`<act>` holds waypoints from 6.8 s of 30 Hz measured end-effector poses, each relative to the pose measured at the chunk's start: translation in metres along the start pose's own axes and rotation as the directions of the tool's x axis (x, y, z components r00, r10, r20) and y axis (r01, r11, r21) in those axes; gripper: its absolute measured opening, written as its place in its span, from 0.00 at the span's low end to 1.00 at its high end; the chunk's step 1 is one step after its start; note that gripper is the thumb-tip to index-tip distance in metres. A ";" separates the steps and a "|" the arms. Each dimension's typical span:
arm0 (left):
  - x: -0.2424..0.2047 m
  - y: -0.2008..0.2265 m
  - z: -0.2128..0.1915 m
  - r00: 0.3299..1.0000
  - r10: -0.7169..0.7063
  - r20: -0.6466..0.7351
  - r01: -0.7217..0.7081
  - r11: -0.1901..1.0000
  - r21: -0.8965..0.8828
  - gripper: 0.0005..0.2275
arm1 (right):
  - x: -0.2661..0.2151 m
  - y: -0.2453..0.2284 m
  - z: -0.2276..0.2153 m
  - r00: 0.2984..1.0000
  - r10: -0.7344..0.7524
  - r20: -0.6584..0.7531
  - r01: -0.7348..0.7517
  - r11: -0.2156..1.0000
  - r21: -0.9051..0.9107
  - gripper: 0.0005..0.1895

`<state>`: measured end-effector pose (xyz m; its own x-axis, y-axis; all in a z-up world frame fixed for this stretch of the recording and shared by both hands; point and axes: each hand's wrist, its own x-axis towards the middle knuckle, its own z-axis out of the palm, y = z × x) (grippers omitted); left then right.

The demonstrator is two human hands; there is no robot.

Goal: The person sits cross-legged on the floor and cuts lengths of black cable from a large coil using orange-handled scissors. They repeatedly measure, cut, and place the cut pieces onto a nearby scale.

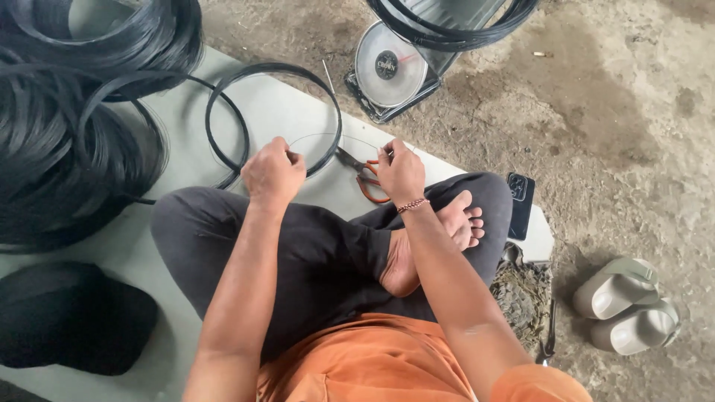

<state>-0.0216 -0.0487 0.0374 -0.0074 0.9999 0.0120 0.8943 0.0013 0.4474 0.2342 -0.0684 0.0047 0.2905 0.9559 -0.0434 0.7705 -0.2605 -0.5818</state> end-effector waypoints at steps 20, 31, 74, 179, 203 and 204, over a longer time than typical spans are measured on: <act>0.018 -0.019 0.003 0.975 -0.032 0.219 0.088 0.963 -0.255 0.11 | 0.057 0.042 0.000 0.996 0.020 0.091 -0.049 0.945 0.325 0.10; 0.026 -0.027 0.006 0.971 -0.144 0.193 0.182 0.963 -0.201 0.12 | 0.083 0.074 -0.027 0.983 0.066 -0.174 0.001 0.933 0.359 0.09; 0.021 -0.022 0.040 0.918 -0.098 0.384 0.223 0.928 -0.298 0.13 | 0.038 0.008 -0.009 0.971 0.237 0.020 -0.098 0.323 0.941 0.11; 0.029 0.094 -0.151 0.792 0.098 0.603 0.173 0.910 -0.376 0.18 | 0.053 -0.080 -0.057 0.760 -0.457 -0.463 0.631 0.689 0.357 0.01; 0.027 0.085 -0.124 0.855 0.193 0.482 0.192 0.744 -0.639 0.16 | 0.028 -0.104 -0.075 0.828 -0.196 -0.526 0.456 0.781 0.427 0.23; 0.027 0.085 -0.121 0.870 0.200 0.450 0.153 0.759 -0.633 0.16 | 0.019 -0.111 -0.078 0.850 -0.182 -0.494 0.417 0.805 0.422 0.21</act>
<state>-0.0002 -0.0235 0.1840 0.3737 0.8770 -0.3020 0.3942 0.1446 0.9076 0.1981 -0.0313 0.1316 0.3875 0.7931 0.4699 0.5019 0.2461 -0.8292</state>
